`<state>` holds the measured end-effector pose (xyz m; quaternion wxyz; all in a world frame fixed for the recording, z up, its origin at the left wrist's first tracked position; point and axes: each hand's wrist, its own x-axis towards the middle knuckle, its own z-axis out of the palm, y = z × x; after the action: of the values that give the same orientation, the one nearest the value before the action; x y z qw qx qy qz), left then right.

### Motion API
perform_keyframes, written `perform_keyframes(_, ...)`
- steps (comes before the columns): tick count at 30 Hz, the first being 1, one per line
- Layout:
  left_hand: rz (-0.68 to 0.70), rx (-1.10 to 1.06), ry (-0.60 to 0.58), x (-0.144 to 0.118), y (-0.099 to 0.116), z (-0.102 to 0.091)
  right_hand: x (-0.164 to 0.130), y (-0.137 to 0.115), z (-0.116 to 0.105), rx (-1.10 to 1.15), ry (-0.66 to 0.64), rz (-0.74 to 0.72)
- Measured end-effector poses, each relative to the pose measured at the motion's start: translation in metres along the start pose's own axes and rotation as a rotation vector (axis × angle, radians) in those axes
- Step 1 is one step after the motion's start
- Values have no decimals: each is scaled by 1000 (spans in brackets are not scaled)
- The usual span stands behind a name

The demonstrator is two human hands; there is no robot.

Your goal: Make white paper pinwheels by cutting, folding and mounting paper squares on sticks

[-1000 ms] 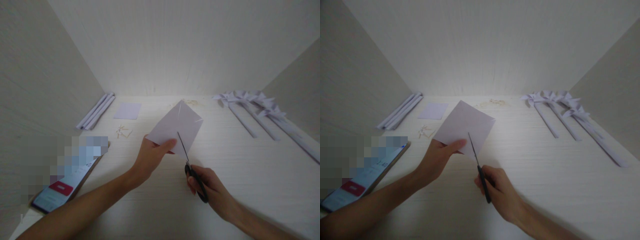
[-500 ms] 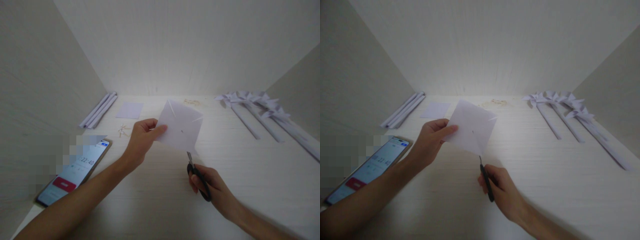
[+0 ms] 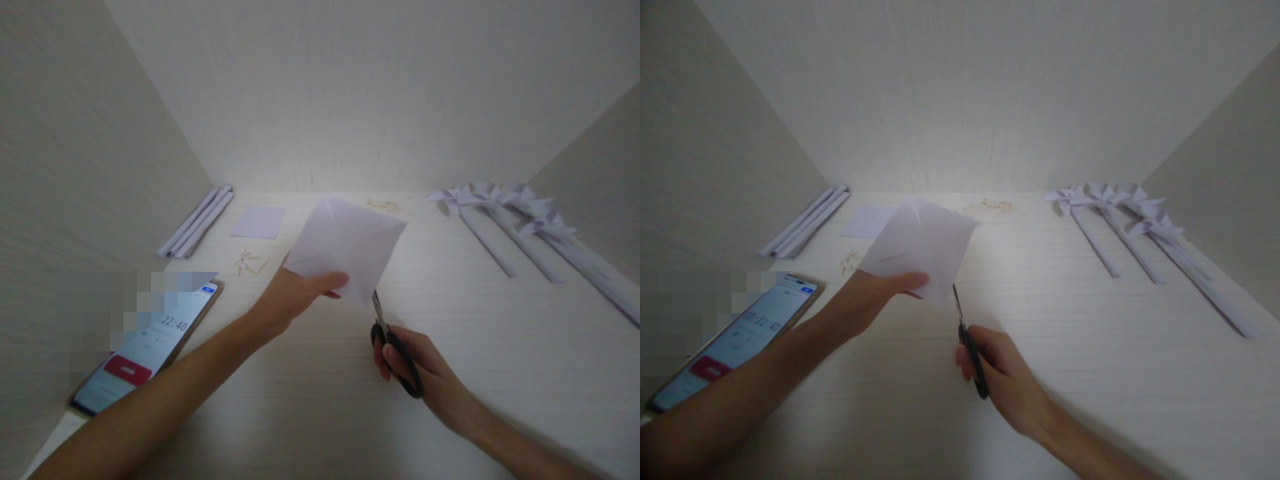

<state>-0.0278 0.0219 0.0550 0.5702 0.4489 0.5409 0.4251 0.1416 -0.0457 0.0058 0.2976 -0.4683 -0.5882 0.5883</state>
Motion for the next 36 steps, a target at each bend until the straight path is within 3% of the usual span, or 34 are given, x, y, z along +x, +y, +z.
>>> perform_keyframes(2,58,-30,81,2,1,-1,0,0,0,-8,8,-1)
perform_keyframes(9,162,-47,165,6,1,-4,-2,-3,2,-101,-25,6)
perform_keyframes(20,245,-56,168,8,3,-8,-3,-3,1,-143,-65,32)
perform_keyframes(36,102,-7,140,4,3,-2,-3,-4,2,-90,-88,35)
